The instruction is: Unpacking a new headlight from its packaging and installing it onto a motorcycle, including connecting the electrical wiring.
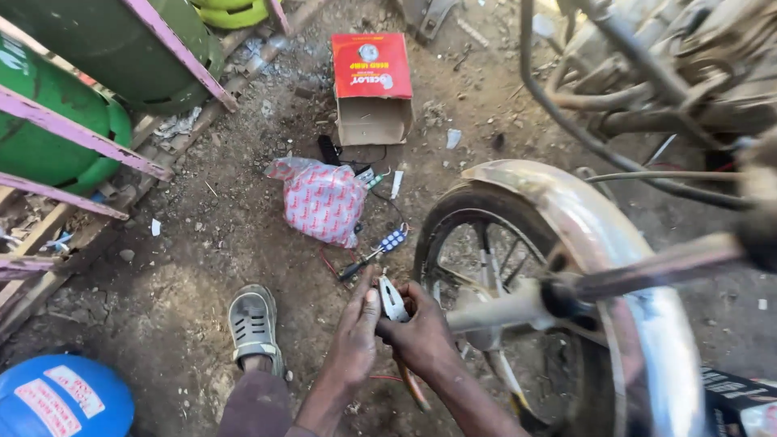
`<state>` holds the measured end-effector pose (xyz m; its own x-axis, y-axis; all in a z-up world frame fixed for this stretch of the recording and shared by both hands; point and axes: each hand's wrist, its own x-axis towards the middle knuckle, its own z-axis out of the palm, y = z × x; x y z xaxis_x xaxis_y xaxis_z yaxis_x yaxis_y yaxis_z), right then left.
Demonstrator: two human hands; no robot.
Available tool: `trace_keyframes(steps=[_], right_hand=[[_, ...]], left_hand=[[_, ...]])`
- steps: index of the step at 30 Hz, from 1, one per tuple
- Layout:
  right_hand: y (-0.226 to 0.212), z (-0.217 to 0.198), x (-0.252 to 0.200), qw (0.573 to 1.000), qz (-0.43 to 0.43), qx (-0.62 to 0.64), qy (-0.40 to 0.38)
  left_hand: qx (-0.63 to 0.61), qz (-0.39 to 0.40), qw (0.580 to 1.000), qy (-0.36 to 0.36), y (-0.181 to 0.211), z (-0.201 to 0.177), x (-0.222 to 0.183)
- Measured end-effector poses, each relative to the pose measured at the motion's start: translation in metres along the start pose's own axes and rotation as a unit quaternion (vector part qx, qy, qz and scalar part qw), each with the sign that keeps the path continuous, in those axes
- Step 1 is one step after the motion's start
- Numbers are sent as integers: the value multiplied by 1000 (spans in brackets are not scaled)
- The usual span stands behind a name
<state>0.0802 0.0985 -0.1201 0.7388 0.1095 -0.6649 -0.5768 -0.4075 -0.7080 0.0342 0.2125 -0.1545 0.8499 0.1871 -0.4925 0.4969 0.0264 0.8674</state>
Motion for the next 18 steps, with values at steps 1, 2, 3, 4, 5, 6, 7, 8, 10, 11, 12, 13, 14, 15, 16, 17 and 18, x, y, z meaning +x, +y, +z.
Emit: trace_keyframes(steps=[1, 2, 3, 4, 5, 6, 7, 8, 10, 11, 12, 13, 14, 15, 16, 17, 18], right_hand=[[-15, 8, 3, 997, 44, -68, -7], [-20, 16, 13, 997, 51, -64, -5], [-26, 24, 22, 994, 61, -95, -8], [-31, 29, 32, 990, 72, -124, -7], [-18, 41, 57, 990, 80, -118, -2], [-2, 53, 80, 992, 84, -81, 57], [13, 64, 101, 988, 87, -44, 117], [4, 68, 111, 987, 91, -42, 125], [-16, 78, 127, 974, 190, 4, 123], [2, 83, 150, 972, 196, 6, 128], [17, 91, 174, 978, 147, 55, 140], [32, 99, 198, 978, 98, 103, 151], [44, 105, 219, 978, 98, 107, 152], [55, 110, 240, 982, 103, 66, 146], [62, 113, 266, 985, 102, 25, 140], [61, 116, 279, 985, 97, 29, 142], [60, 119, 290, 980, 124, -15, 152]], left_hand=[[-53, -31, 998, 10, -9, -9, 14], [-49, -36, 998, 4, -14, -17, 21], [-90, -51, 995, 10, -18, -25, 27], [-131, -65, 989, 11, -21, -30, 34], [-127, -70, 989, 3, -12, -37, 44], [-120, -111, 986, 11, -3, -43, 50], [-113, -151, 982, 20, 6, -49, 56], [-111, -153, 982, 11, 6, -54, 68], [-29, -175, 984, 18, 7, -66, 86], [-28, -179, 983, 11, 3, -65, 97], [-40, -201, 979, 12, 0, -66, 111], [-52, -222, 974, 12, -1, -68, 124], [-49, -222, 974, 11, -8, -71, 134], [-88, -200, 976, 10, -14, -73, 143], [-129, -172, 977, 9, -18, -76, 158], [-126, -166, 978, 8, -3, -80, 167], [-104, -214, 971, 17, 10, -83, 174]])
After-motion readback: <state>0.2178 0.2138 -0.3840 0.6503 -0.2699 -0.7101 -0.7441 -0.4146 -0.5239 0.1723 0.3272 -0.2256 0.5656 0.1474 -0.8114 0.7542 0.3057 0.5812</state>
